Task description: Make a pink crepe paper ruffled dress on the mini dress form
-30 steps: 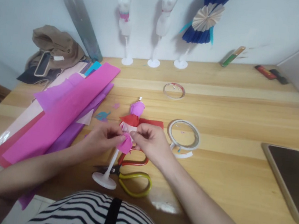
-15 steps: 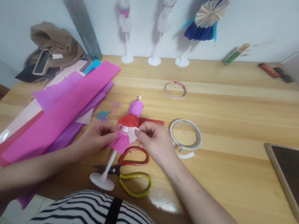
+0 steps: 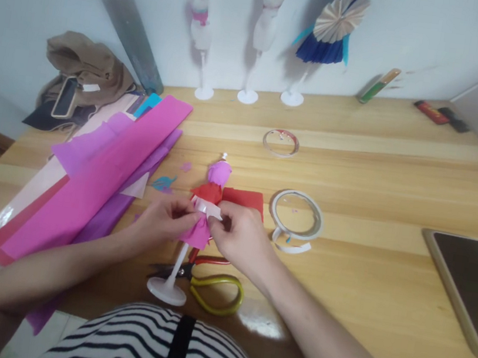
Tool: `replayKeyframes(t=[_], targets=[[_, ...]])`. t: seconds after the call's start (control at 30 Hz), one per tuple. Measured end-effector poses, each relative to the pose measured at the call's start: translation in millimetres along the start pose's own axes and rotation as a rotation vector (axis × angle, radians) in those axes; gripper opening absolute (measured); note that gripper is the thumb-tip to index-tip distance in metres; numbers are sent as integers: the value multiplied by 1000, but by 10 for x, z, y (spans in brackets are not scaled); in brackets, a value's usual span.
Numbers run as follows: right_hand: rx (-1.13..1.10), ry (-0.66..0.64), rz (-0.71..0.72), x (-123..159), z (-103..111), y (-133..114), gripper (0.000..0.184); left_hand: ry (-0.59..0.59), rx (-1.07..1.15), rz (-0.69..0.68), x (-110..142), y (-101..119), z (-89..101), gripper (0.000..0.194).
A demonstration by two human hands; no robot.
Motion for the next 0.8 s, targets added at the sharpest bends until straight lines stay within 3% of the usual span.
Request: replayKeyframes(t=[0.3, 0.53, 0.8], targets=[[-65, -19, -47, -54, 19, 106, 22, -18, 107, 102, 5, -53, 44, 27], [-77, 0, -78, -59, 40, 121, 24, -17, 121, 106, -14, -84, 52, 26], [10, -43, -5, -34, 52, 35, 23, -41, 201, 184, -10, -146, 58, 26]])
Point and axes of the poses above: each hand's wrist, its own x-axis away from the middle knuckle, its own z-axis out of the back of the hand, y = z × x, the point moved 8 cm from there along -x, towards the middle knuckle, and after that the axes turned 10 degrees about y, right-handed, at the moved point
